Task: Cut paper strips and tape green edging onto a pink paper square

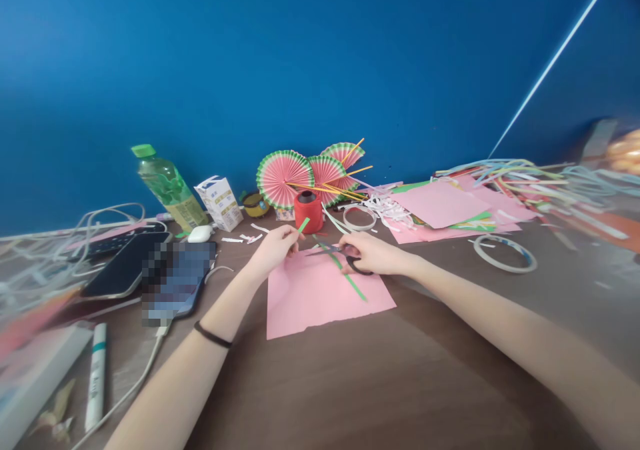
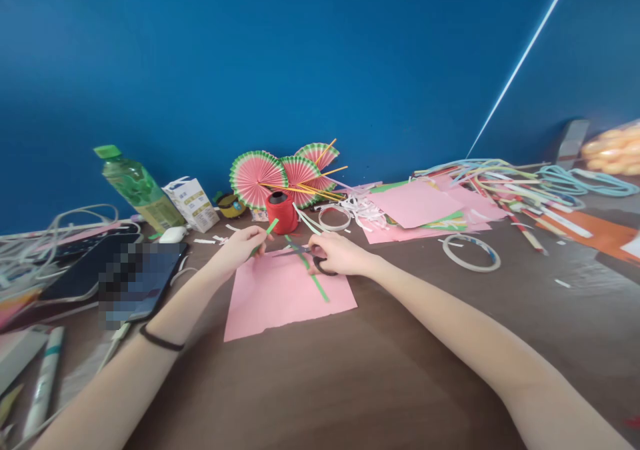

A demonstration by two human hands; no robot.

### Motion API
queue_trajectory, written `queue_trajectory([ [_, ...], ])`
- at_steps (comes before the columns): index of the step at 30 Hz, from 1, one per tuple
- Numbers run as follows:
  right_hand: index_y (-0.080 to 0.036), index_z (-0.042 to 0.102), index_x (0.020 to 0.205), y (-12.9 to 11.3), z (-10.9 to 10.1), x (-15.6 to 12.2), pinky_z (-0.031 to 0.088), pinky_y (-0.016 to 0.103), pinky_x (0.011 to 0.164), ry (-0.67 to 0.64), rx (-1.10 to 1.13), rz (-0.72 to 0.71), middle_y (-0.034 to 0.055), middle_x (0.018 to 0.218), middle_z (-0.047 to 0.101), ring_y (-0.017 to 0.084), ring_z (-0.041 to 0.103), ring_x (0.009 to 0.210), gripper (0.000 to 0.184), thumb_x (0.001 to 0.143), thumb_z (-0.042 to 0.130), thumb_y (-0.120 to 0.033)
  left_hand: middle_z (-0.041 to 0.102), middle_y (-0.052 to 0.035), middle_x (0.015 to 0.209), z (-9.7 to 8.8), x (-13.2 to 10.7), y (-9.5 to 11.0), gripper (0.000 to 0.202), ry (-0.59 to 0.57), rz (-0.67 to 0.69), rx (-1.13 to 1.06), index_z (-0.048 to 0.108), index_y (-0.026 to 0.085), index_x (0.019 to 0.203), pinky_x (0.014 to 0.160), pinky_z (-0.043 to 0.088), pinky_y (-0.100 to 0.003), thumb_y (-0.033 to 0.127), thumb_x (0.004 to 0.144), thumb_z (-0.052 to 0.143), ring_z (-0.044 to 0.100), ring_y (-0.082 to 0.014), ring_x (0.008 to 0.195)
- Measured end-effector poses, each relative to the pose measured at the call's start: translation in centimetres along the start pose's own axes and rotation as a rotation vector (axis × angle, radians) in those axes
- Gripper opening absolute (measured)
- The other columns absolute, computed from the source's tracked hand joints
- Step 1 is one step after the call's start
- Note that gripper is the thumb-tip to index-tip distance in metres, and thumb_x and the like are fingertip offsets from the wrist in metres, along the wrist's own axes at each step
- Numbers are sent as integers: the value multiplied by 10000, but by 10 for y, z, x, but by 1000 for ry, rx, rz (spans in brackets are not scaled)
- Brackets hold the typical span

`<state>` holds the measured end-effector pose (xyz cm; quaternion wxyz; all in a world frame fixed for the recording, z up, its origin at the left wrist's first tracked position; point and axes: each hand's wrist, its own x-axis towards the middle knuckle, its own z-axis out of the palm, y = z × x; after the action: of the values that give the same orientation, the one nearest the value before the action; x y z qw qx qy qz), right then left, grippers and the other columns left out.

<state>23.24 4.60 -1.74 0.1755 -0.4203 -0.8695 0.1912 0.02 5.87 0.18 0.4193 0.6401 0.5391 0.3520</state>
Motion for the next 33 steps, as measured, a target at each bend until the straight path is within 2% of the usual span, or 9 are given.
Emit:
queue_trajectory([
  [4, -185, 523, 891, 6, 2, 3, 341, 237, 600, 134, 46, 129, -4, 725, 497, 140, 464, 670, 270, 698, 611, -351, 557, 28, 540, 3, -3, 3, 120, -26, -13, 28, 562, 158, 700, 504, 367, -217, 204, 750, 463, 483, -93, 488],
  [7, -202, 521, 869, 2, 0, 3, 325, 225, 550, 147, 114, 214, -28, 673, 483, 116, 437, 590, 284, 699, 601, -416, 604, 20, 578, 4, -5, 5, 122, -14, -43, 50, 563, 156, 721, 484, 349, -210, 219, 766, 468, 457, -81, 461],
  [13, -204, 542, 805, -10, -3, 2, 336, 227, 564, 33, 227, 141, -31, 681, 487, 110, 425, 607, 293, 710, 571, -480, 675, -23, 683, 10, -8, 10, 168, -72, -61, 0, 575, 143, 718, 451, 303, -190, 274, 784, 495, 439, -60, 464],
  [19, -191, 533, 812, -17, -3, 1, 324, 226, 553, -61, 401, 130, -39, 658, 454, 100, 383, 584, 284, 698, 599, -443, 696, -54, 737, 19, -13, 16, 107, -113, -80, -138, 545, 137, 738, 449, 276, -186, 211, 781, 482, 569, -87, 575],
  [24, -190, 531, 808, -16, 2, 2, 309, 224, 546, -70, 480, 128, -50, 640, 411, 90, 346, 567, 276, 692, 617, -425, 703, -52, 742, 21, -14, 15, 100, -133, -60, -169, 536, 143, 757, 479, 303, -192, 229, 784, 492, 598, -98, 610],
  [33, -186, 533, 790, -16, 3, 3, 260, 218, 493, -58, 489, 143, -62, 583, 357, 83, 290, 528, 284, 695, 609, -443, 706, -49, 788, 22, -14, 14, 144, -164, -45, -157, 543, 146, 734, 516, 341, -197, 274, 792, 510, 594, -87, 619],
])
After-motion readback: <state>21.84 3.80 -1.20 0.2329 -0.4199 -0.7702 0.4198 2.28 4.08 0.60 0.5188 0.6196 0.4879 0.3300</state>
